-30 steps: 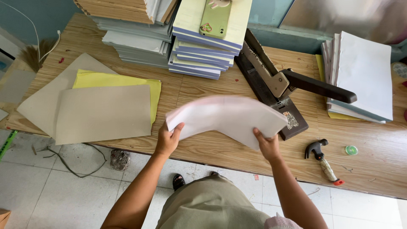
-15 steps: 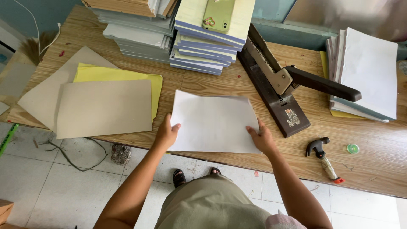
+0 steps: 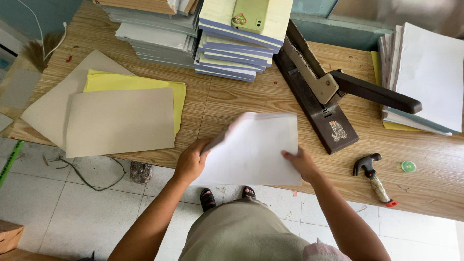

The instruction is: The person repeatedly folds and unfolds a stack of pink and white paper sheets on a wooden table. The person handles the sheets by hand, aligning edges and pressing folds without using any tools. The sheets remain on the table throughout the clip.

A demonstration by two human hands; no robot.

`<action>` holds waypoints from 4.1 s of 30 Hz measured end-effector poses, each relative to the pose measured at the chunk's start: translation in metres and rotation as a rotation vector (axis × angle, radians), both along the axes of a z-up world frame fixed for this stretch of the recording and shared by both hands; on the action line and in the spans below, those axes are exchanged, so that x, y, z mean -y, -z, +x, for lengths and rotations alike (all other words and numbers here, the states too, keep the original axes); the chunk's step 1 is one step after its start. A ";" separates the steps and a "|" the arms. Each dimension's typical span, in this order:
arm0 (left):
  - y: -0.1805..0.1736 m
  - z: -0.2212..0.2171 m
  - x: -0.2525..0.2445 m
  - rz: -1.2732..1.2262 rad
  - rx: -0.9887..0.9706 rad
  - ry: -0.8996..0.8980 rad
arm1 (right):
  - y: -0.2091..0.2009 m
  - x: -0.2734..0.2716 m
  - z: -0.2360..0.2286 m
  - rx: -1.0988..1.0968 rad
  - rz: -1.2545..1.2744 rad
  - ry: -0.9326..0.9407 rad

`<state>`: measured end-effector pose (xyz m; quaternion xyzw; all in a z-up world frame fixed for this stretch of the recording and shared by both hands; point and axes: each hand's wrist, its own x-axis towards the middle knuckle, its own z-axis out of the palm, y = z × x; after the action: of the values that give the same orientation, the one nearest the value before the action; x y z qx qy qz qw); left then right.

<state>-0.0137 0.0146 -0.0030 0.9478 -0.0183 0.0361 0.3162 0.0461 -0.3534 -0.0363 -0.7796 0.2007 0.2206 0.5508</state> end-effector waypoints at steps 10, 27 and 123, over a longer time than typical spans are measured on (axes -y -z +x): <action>0.043 0.003 -0.022 -0.307 -0.348 -0.320 | 0.005 0.012 -0.028 0.829 -0.212 -0.667; 0.013 -0.007 0.002 -0.075 -0.185 -0.100 | -0.010 0.011 -0.041 0.138 -0.305 -0.451; -0.091 0.035 0.025 -0.761 0.625 -0.088 | -0.085 0.005 -0.007 0.964 0.162 0.183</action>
<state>0.0211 -0.0105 0.0882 0.7087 -0.0576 0.3360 0.6176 0.0389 -0.3580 0.0482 -0.7268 -0.0269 -0.1995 0.6567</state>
